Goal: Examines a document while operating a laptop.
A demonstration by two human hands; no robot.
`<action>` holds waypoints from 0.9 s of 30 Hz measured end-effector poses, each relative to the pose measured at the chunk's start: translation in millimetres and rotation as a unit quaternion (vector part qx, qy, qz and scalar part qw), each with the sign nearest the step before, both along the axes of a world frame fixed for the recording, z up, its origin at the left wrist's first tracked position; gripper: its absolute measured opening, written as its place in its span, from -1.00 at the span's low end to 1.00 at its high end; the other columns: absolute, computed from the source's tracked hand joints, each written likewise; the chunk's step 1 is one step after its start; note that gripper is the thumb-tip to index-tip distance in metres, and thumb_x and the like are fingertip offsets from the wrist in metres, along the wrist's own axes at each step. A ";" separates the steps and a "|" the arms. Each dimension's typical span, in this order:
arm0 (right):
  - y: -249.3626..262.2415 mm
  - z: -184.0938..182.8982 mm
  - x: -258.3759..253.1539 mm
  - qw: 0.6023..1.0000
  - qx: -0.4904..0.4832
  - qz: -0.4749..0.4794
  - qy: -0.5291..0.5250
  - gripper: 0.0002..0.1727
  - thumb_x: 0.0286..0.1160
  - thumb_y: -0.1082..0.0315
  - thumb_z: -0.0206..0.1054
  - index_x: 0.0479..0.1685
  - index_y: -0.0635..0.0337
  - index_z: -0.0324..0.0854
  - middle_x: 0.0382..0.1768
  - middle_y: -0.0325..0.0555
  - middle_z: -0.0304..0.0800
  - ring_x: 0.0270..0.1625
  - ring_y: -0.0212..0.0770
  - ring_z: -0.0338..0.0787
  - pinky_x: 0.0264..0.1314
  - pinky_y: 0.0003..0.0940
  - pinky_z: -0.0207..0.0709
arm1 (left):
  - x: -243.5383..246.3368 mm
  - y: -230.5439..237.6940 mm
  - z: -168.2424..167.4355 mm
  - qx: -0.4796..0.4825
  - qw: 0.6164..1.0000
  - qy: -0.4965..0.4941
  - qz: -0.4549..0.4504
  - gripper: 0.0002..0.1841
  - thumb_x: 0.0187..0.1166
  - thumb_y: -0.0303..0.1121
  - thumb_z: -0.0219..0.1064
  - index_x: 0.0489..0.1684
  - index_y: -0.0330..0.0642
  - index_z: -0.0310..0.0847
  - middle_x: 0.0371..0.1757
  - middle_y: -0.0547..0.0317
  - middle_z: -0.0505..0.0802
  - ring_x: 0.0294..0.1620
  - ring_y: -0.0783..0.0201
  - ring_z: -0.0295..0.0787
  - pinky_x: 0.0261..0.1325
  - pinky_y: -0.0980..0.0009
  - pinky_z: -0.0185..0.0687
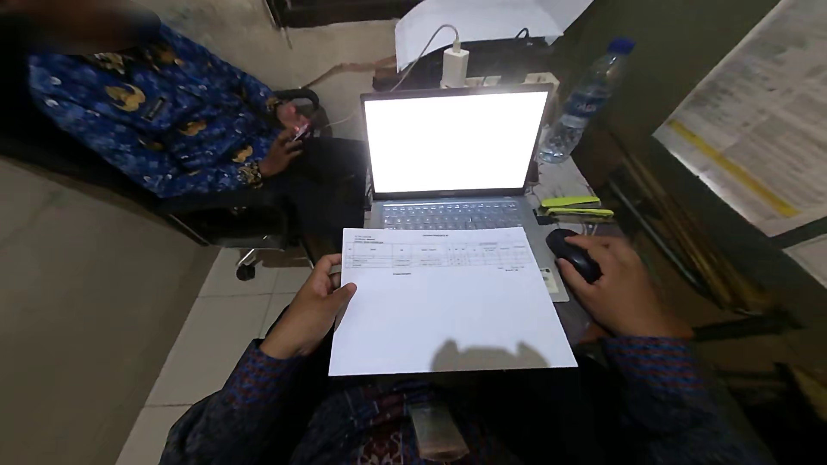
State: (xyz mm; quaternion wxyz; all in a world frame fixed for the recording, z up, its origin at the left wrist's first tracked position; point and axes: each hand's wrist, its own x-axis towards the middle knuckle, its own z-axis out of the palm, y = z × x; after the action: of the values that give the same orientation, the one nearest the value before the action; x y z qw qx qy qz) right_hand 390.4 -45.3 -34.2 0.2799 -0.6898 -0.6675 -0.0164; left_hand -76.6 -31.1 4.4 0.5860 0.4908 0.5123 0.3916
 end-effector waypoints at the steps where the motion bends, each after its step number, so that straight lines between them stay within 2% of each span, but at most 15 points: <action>1: 0.1 -0.2 -0.2 1.000 0.000 0.002 0.001 -0.41 0.52 -0.20 0.28 0.38 -0.05 0.72 0.29 0.21 0.71 0.32 0.30 0.69 0.30 0.39 0.53 | -1.6 -1.3 0.7 0.005 1.000 0.004 0.004 -0.52 0.68 -0.67 0.14 0.55 -0.17 0.22 0.08 -0.01 0.87 -0.09 0.17 0.93 -0.08 0.29 0.90; 6: 0.4 -0.6 -0.4 1.000 0.004 0.008 0.000 -0.41 0.53 -0.23 0.27 0.39 -0.09 0.72 0.30 0.19 0.71 0.33 0.26 0.70 0.31 0.36 0.53 | -9.3 -4.2 -1.1 0.003 1.000 -0.005 0.020 -0.52 0.68 -0.69 0.12 0.53 -0.16 0.23 0.06 0.02 0.88 -0.14 0.21 0.94 -0.12 0.33 0.91; 12: 0.4 -0.7 -1.4 1.000 0.006 0.005 0.003 -0.42 0.52 -0.20 0.26 0.36 -0.06 0.73 0.29 0.17 0.71 0.32 0.24 0.69 0.29 0.34 0.54 | -15.4 -10.3 -3.1 -0.010 0.999 -0.034 0.019 -0.52 0.69 -0.67 0.10 0.56 -0.15 0.21 0.03 -0.03 0.88 -0.17 0.16 0.95 -0.15 0.29 0.92; 21: 1.0 -1.2 -0.5 1.000 -0.001 -0.003 -0.012 -0.41 0.51 -0.24 0.24 0.39 -0.12 0.72 0.29 0.16 0.71 0.32 0.24 0.70 0.31 0.34 0.54 | -21.5 -13.5 -5.4 -0.017 0.995 -0.096 0.016 -0.53 0.70 -0.68 0.08 0.56 -0.16 0.22 0.06 -0.06 0.88 -0.11 0.13 0.95 -0.09 0.26 0.93; 27: -0.3 6.3 -4.7 1.000 -0.007 0.005 -0.004 -0.38 0.54 -0.24 0.18 0.40 -0.08 0.72 0.30 0.22 0.71 0.34 0.28 0.69 0.34 0.35 0.51 | -18.4 -21.6 -12.4 -0.025 0.990 -0.139 -0.022 -0.52 0.71 -0.67 0.04 0.57 -0.15 0.18 0.06 -0.07 0.88 -0.12 0.13 0.95 -0.08 0.25 0.93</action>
State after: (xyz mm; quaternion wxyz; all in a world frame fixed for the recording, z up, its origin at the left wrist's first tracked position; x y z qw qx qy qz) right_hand 385.7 -45.5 -27.8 0.2724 -0.6885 -0.6720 -0.0133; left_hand -95.0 -52.7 -8.0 0.6721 0.4278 0.4248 0.4299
